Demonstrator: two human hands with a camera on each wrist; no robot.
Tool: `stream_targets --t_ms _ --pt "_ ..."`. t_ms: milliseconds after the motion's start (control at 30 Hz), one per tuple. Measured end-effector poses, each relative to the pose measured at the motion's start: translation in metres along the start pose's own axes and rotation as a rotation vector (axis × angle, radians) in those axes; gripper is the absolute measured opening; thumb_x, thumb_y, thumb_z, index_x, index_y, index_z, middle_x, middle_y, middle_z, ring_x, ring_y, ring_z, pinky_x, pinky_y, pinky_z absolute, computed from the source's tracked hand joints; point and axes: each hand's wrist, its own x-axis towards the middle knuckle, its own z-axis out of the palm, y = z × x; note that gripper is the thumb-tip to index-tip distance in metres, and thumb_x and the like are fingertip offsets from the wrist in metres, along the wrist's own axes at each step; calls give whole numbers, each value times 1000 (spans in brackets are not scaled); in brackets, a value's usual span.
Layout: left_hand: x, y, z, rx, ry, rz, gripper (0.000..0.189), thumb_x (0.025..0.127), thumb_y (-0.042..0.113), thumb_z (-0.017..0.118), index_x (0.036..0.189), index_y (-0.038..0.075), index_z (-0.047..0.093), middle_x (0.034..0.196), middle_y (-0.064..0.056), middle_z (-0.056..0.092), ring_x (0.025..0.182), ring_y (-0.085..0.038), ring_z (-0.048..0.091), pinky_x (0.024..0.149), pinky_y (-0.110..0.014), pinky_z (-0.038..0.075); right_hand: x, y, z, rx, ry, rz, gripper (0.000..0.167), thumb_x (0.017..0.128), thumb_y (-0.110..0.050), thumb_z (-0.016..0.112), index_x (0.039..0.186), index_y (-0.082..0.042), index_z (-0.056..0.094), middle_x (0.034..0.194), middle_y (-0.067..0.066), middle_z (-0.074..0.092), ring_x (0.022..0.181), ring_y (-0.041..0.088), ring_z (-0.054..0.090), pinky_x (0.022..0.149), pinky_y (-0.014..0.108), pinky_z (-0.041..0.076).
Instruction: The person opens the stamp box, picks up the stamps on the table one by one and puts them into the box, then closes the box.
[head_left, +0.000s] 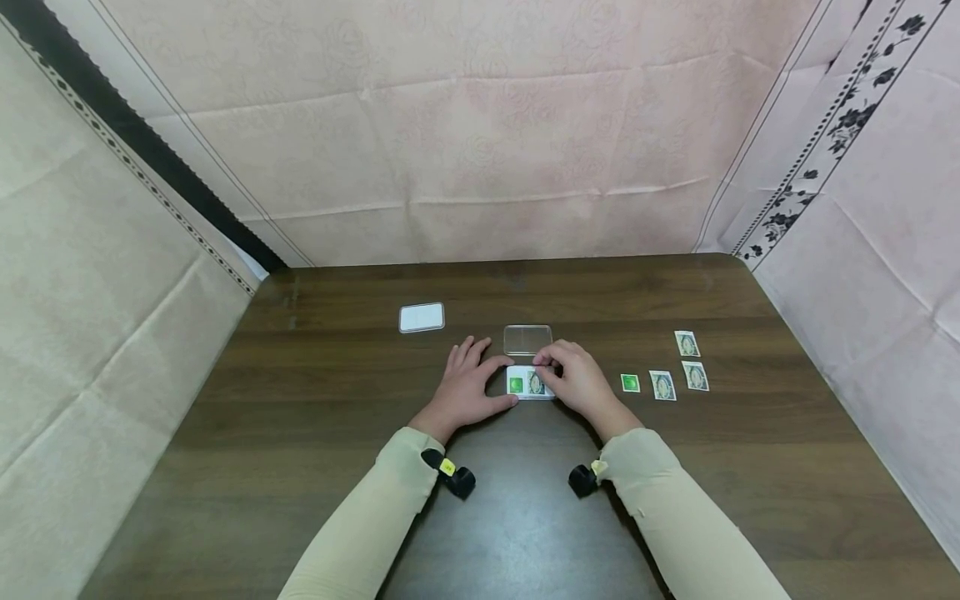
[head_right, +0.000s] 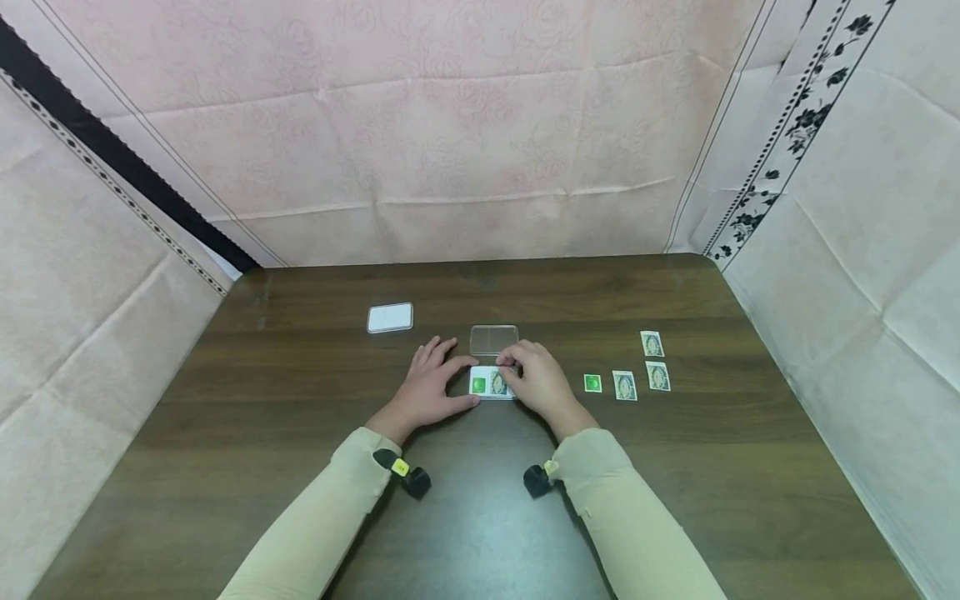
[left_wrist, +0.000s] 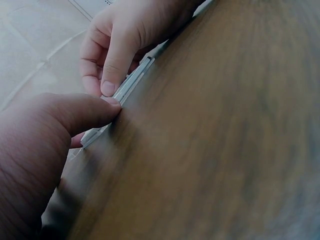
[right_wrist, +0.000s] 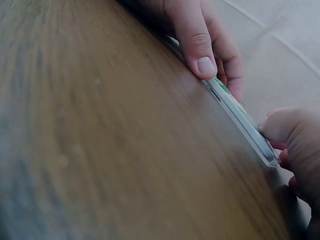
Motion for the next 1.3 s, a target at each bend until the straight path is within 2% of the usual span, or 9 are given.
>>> stream_targets --t_ms 1300 --pt "1 -3 2 -3 -2 7 60 88 60 67 140 31 58 163 -12 28 154 -35 11 123 -54 4 1 1 0 24 -20 37 6 93 -16 74 99 -15 72 97 -1 65 91 20 55 81 38 48"
